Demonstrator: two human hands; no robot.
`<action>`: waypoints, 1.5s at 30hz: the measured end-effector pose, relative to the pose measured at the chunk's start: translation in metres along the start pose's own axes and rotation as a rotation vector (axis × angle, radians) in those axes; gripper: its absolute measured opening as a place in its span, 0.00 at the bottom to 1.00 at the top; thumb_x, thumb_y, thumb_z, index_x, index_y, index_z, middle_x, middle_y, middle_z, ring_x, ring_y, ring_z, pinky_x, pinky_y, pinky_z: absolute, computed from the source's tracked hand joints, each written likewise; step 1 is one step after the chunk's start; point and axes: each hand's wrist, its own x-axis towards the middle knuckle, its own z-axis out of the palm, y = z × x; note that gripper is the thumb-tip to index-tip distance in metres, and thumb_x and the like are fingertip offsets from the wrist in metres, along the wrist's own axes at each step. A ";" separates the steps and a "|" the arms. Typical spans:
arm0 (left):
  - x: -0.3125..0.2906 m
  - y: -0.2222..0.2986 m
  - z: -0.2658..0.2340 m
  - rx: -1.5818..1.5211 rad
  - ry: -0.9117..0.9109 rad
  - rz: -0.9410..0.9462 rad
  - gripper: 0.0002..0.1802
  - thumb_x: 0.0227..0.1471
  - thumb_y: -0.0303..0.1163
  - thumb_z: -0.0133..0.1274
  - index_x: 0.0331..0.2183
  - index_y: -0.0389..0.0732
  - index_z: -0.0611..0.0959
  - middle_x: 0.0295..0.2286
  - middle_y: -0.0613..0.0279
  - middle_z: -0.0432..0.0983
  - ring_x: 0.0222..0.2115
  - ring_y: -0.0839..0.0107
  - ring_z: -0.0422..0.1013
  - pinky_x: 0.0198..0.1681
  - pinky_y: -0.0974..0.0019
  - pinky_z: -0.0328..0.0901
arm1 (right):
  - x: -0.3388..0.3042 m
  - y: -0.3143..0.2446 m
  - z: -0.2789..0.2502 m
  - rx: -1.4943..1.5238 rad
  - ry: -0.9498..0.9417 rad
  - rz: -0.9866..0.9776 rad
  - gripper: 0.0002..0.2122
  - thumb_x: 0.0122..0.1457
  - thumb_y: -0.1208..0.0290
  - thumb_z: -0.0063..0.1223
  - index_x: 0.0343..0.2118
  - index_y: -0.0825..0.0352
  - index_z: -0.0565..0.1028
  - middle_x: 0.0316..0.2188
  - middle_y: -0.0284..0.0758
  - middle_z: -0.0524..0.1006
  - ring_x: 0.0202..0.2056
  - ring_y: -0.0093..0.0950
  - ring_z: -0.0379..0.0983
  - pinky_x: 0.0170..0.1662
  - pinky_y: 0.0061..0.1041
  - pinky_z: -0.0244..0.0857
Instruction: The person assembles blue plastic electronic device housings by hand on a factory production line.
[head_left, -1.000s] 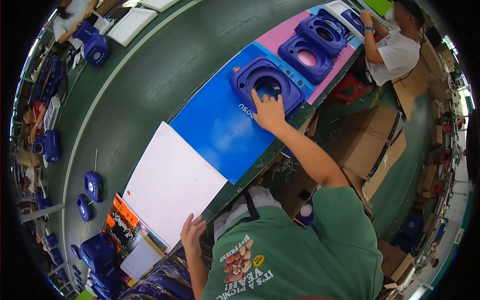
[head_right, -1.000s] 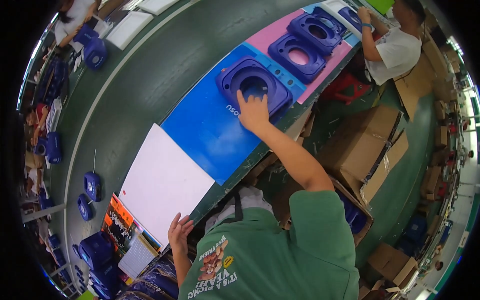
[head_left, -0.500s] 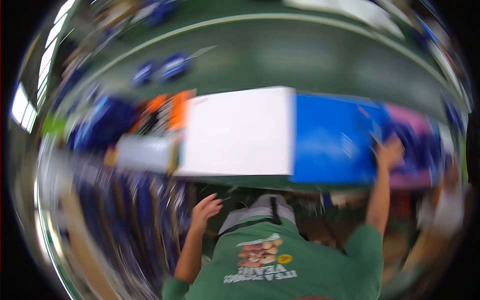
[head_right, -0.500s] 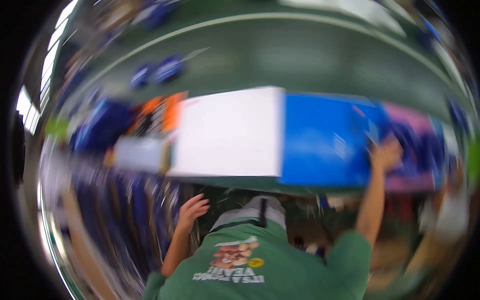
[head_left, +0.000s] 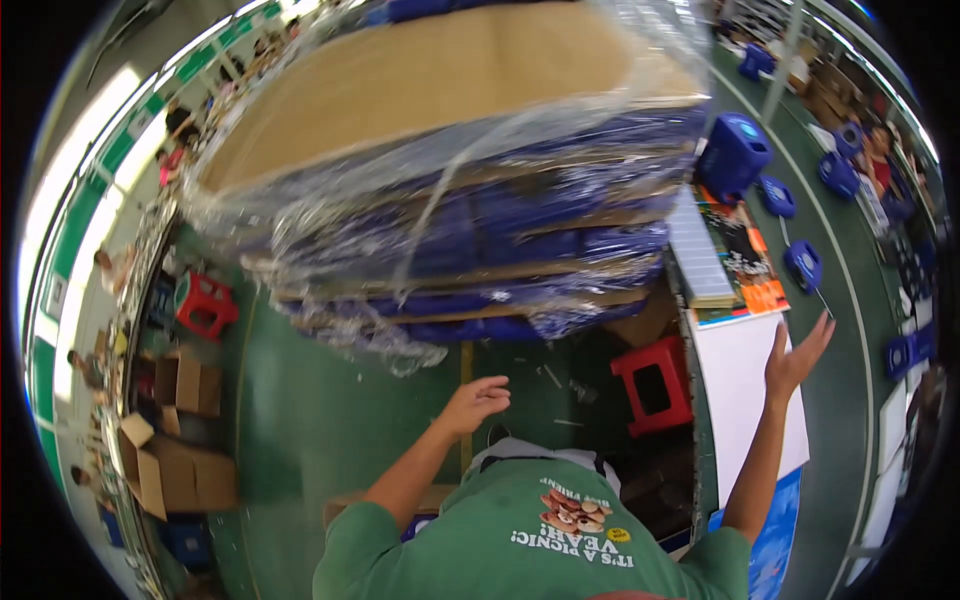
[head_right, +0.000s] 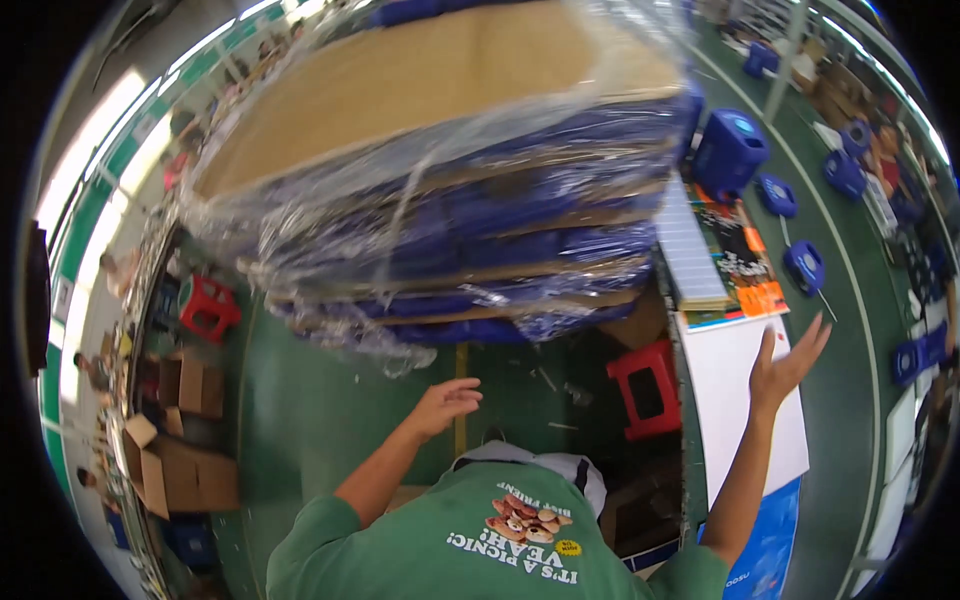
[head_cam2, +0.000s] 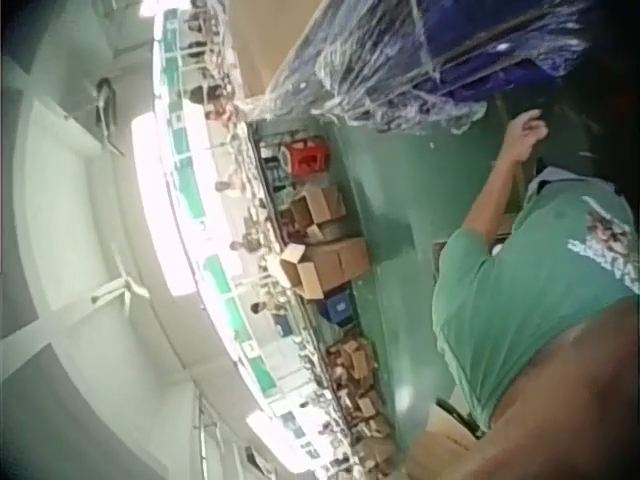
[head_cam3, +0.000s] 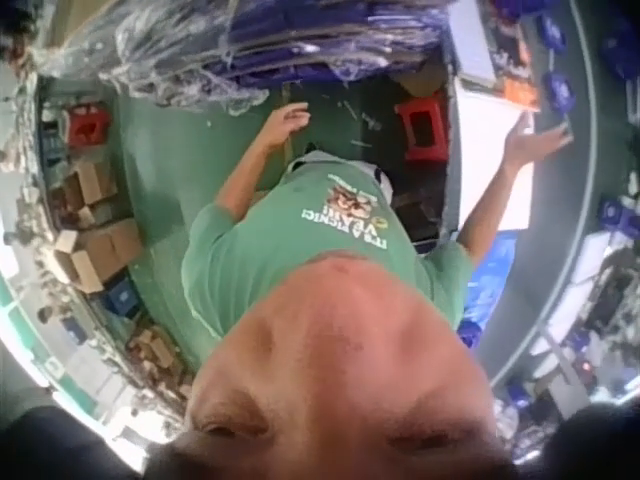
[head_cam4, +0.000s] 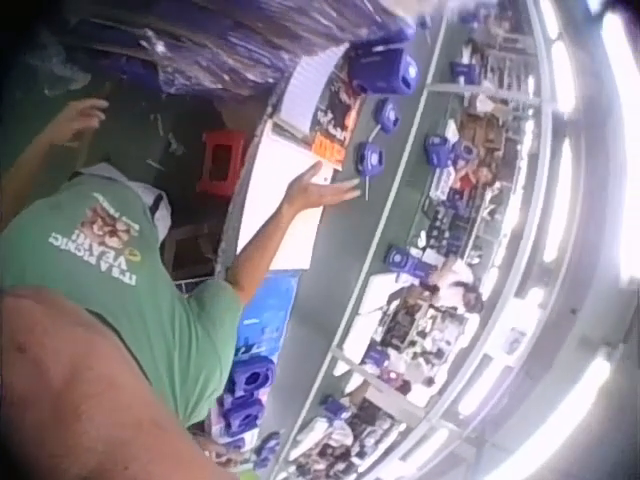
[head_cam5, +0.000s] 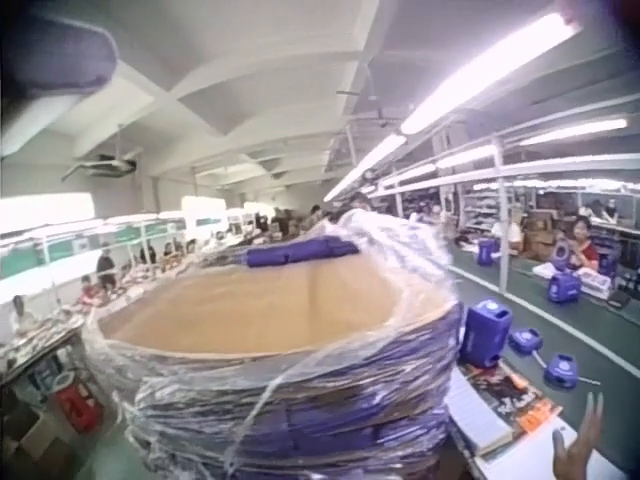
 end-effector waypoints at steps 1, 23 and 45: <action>-0.006 -0.012 -0.022 -0.046 0.086 0.011 0.28 0.51 0.31 0.57 0.53 0.37 0.71 0.42 0.56 0.75 0.42 0.70 0.72 0.47 0.66 0.66 | 0.027 -0.037 0.016 0.019 0.035 -0.082 0.33 0.55 0.65 0.57 0.61 0.69 0.55 0.60 0.53 0.54 0.63 0.47 0.47 0.63 0.40 0.44; -0.138 -0.089 -0.177 -0.320 1.182 -0.109 0.27 0.49 0.35 0.57 0.49 0.33 0.74 0.36 0.50 0.78 0.35 0.66 0.74 0.41 0.65 0.69 | -0.217 -0.602 0.135 1.251 -1.609 -1.094 0.21 0.51 0.69 0.59 0.49 0.66 0.72 0.43 0.42 0.76 0.42 0.34 0.75 0.45 0.29 0.68; -0.331 -0.033 -0.823 -0.425 1.441 0.274 0.20 0.53 0.31 0.53 0.47 0.34 0.75 0.35 0.58 0.77 0.32 0.74 0.73 0.38 0.71 0.68 | -0.392 -1.095 0.223 1.066 -2.025 -0.755 0.24 0.52 0.60 0.58 0.50 0.67 0.71 0.39 0.41 0.77 0.40 0.35 0.75 0.46 0.32 0.68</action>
